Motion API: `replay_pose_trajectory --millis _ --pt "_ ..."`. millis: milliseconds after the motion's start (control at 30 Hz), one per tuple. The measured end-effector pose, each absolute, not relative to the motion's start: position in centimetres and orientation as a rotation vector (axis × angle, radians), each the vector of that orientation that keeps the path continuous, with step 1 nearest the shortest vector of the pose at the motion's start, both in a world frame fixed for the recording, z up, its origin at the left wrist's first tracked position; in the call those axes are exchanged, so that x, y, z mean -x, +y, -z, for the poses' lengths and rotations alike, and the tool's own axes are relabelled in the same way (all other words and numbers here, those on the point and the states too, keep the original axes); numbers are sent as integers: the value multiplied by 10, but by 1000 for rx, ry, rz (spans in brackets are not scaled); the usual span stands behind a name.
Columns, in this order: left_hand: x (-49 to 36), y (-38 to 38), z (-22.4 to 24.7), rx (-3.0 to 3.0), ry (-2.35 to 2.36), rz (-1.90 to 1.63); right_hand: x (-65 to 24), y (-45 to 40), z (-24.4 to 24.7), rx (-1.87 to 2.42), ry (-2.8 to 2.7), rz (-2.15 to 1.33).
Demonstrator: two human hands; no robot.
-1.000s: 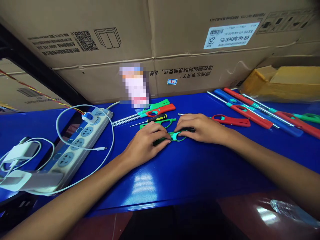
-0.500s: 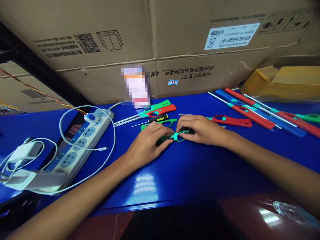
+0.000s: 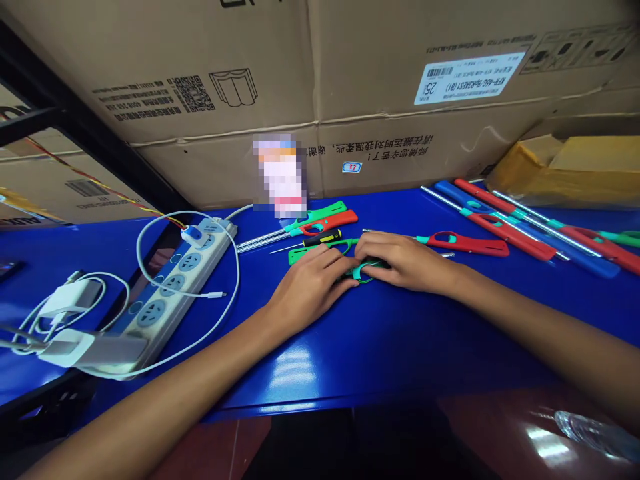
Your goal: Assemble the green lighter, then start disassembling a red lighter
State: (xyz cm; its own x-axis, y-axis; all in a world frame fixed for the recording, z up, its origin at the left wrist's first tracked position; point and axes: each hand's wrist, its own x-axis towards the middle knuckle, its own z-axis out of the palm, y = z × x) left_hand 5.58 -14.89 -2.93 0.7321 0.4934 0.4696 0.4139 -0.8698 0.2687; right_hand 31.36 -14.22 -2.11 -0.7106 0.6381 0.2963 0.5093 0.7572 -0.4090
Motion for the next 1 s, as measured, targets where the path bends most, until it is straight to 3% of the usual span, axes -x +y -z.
replay_pose_trajectory --millis 633,1000 --pt "-50 -140 25 -2458 699 -1026 -306 -148 23 993 -2476 -370" --pt "-49 -142 30 -2598 629 -1016 -307 -144 23 930 -2287 -575"
